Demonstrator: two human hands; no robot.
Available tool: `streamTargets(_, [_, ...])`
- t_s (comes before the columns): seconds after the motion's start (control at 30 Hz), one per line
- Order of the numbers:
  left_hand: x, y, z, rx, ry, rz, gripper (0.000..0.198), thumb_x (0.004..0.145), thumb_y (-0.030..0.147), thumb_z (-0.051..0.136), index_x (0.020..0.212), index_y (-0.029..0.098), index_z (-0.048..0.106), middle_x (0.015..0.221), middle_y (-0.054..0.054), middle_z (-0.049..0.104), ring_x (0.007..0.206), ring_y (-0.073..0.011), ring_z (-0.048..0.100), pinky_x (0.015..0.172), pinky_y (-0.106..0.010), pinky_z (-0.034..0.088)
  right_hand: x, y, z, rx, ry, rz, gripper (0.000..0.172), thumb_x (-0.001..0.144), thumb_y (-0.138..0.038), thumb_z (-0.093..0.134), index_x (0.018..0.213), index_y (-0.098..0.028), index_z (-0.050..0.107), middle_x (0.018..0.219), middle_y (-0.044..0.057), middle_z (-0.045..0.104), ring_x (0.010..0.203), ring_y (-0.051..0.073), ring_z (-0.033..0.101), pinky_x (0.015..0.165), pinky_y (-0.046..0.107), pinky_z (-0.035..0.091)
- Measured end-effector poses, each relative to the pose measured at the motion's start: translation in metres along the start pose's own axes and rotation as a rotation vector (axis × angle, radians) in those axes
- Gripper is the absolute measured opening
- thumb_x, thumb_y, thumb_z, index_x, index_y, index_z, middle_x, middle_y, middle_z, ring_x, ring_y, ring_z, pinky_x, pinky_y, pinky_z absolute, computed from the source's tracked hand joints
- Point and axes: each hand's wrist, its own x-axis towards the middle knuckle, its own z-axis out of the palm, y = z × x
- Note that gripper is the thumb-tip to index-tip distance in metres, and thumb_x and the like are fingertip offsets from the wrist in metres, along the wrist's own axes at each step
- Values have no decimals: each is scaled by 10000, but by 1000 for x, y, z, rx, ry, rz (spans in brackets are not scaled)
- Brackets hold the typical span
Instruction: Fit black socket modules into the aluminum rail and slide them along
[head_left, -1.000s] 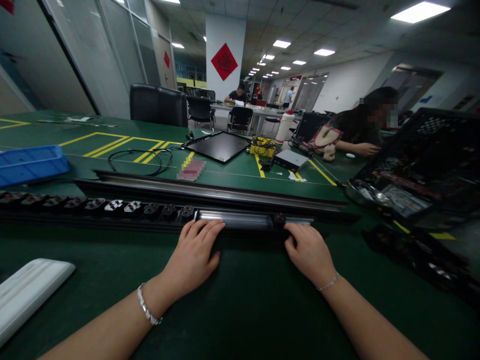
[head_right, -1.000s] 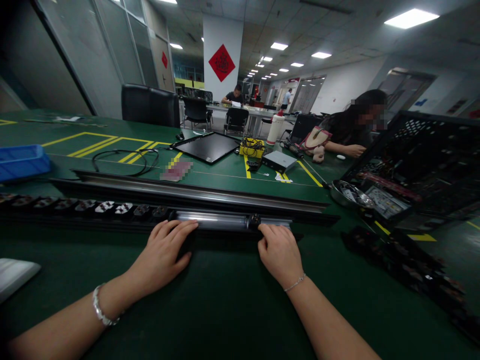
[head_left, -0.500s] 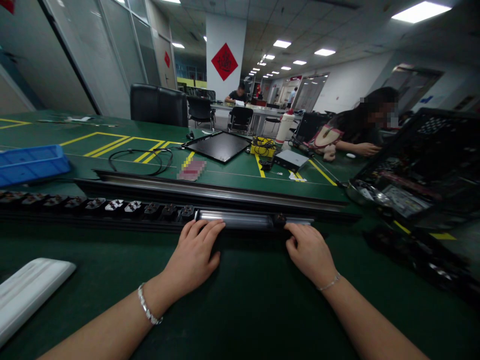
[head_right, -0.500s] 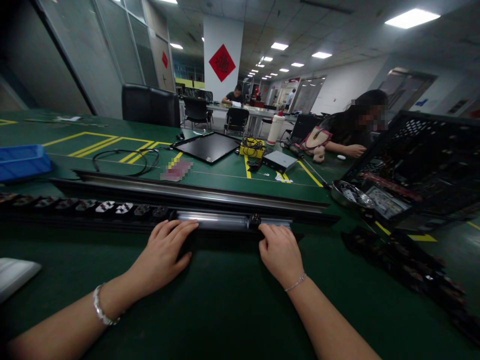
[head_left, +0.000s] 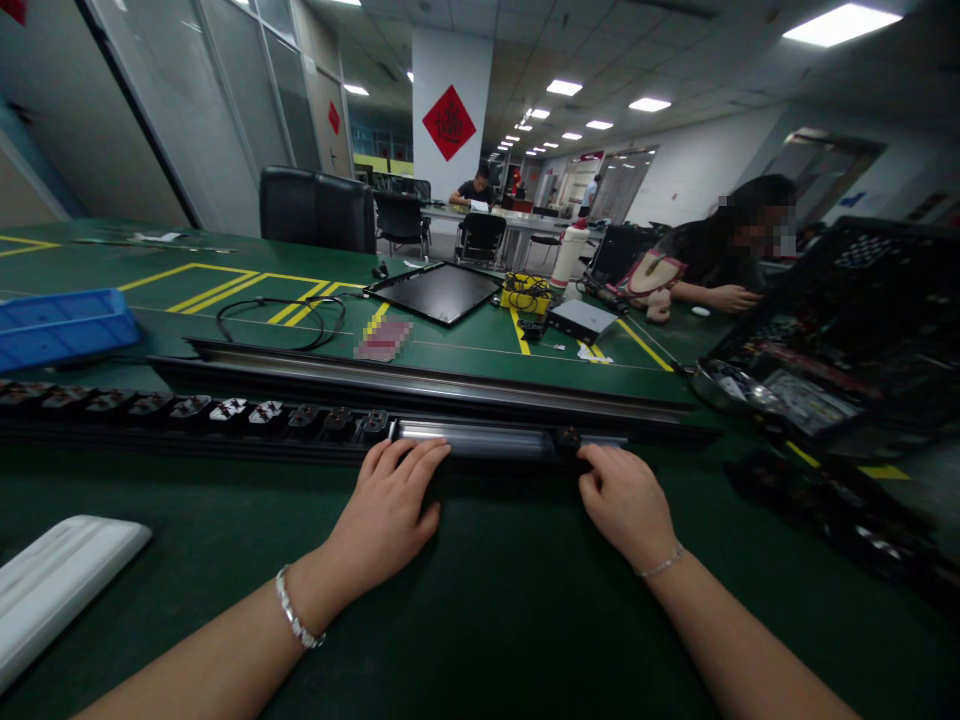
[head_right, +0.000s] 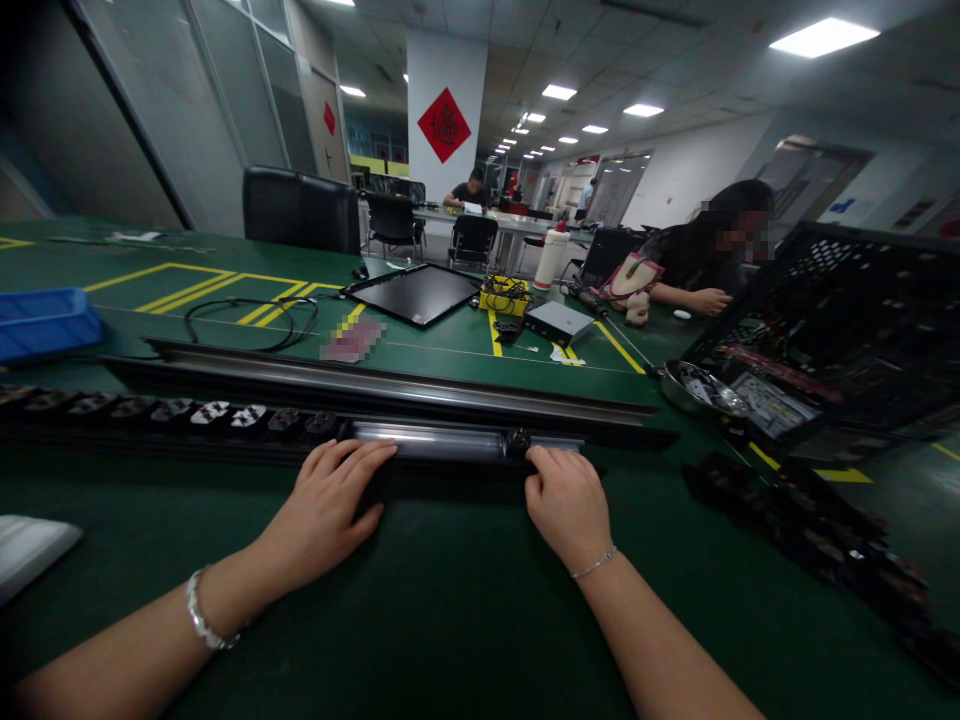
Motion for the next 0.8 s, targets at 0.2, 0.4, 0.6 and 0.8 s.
streamTargets(0.2, [1, 0, 0, 5, -1, 4, 565, 754, 191, 509, 1304, 229, 387, 1321, -30, 504, 1194, -259, 394, 1049, -486, 232, -1, 2, 2, 17, 1, 1, 209, 749, -111, 422, 833, -185, 599, 779, 39, 639, 763, 182, 566, 748, 305, 405])
streamTargets(0.4, [0, 0, -1, -4, 6, 6, 568, 751, 193, 513, 1303, 236, 390, 1313, -37, 512, 1186, -259, 407, 1041, -489, 249, -1, 3, 3, 0, 26, -10, 214, 744, -108, 428, 821, -188, 611, 806, 46, 654, 763, 184, 573, 736, 313, 412])
streamTargets(0.6, [0, -1, 0, 2, 4, 6, 565, 756, 195, 507, 1306, 232, 385, 1315, -32, 509, 1194, -261, 400, 1047, -488, 240, -1, 2, 0, 0, 7, -4, 222, 761, -101, 420, 828, -184, 615, 838, 53, 663, 788, 183, 584, 747, 313, 430])
streamTargets(0.8, [0, -1, 0, -1, 7, 11, 566, 755, 196, 512, 1305, 232, 385, 1308, -39, 515, 1189, -261, 403, 1037, -490, 252, -1, 2, 0, -18, 27, 1, 218, 757, -102, 420, 813, -188, 612, 817, 47, 659, 762, 176, 579, 730, 302, 424])
